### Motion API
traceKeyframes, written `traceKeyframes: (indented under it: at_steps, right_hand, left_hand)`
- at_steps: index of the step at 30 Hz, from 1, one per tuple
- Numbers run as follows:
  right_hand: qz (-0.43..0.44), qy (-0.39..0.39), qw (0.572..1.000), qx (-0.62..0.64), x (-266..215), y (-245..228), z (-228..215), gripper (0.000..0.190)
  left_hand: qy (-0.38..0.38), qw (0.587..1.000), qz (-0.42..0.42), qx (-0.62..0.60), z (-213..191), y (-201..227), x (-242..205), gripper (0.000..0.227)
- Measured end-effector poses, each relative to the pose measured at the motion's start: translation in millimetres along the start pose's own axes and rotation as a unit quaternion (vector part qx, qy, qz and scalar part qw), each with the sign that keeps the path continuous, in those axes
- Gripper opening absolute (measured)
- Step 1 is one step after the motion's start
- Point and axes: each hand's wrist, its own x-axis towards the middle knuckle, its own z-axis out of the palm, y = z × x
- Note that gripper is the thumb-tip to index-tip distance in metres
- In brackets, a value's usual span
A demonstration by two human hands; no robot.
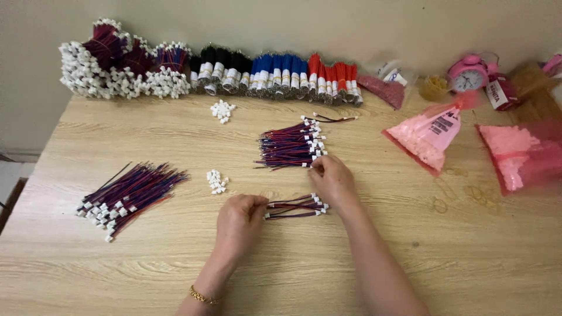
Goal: Attaching small white plastic connectors to the ends of pre-cut wire bundles
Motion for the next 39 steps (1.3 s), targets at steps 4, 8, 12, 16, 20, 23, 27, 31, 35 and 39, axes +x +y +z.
traceKeyframes:
  at_steps: [4, 8, 12, 16, 20, 23, 27, 31, 35, 39]
  right_hand:
    - [0.022, -0.007, 0.999, -0.022, 16.8, -12.2, 3.1, 0.023]
    - [0.068, -0.098, 0.988, -0.093, 9.0, -39.2, -6.4, 0.029]
    - [0.005, -0.039, 0.995, -0.096, 15.4, -24.5, 4.3, 0.024]
    - [-0.006, -0.012, 0.997, -0.076, 8.7, -25.7, -14.2, 0.019]
    - [-0.072, -0.002, 0.993, 0.098, -7.3, -59.4, -74.7, 0.02]
    - [-0.124, -0.017, 0.97, 0.21, -26.1, -85.2, -113.7, 0.016]
    - [-0.196, 0.018, 0.943, 0.27, -34.2, -90.5, -133.0, 0.015]
    - [-0.212, 0.031, 0.92, 0.327, -35.4, -80.1, -133.6, 0.017]
    - [-0.16, 0.082, 0.905, 0.387, -34.9, -66.3, -143.6, 0.014]
    - [-0.13, 0.093, 0.89, 0.428, -20.6, -40.6, -130.6, 0.013]
  left_hand:
    - [0.0, 0.998, 0.063, -0.022, -13.4, 6.8, 0.4, 0.014]
    - [-0.032, 0.998, 0.013, -0.05, -24.8, 24.4, -3.5, 0.015]
    - [-0.046, 0.999, 0.004, -0.012, -29.2, 37.7, 1.3, 0.021]
    - [0.058, 0.99, 0.126, 0.021, -32.7, 49.6, 15.2, 0.023]
    - [0.133, 0.961, 0.222, 0.094, -38.7, 81.4, 37.7, 0.033]
    - [0.106, 0.956, 0.256, 0.092, -41.9, 103.3, 48.1, 0.036]
    - [-0.012, 0.957, 0.242, -0.161, -62.8, 148.4, 42.4, 0.01]
    - [-0.038, 0.958, 0.169, -0.228, -77.7, 161.0, 25.4, 0.013]
    - [-0.073, 0.978, 0.069, -0.181, -85.4, 151.2, 21.6, 0.018]
    - [-0.07, 0.976, 0.024, -0.207, -79.2, 133.2, 25.5, 0.019]
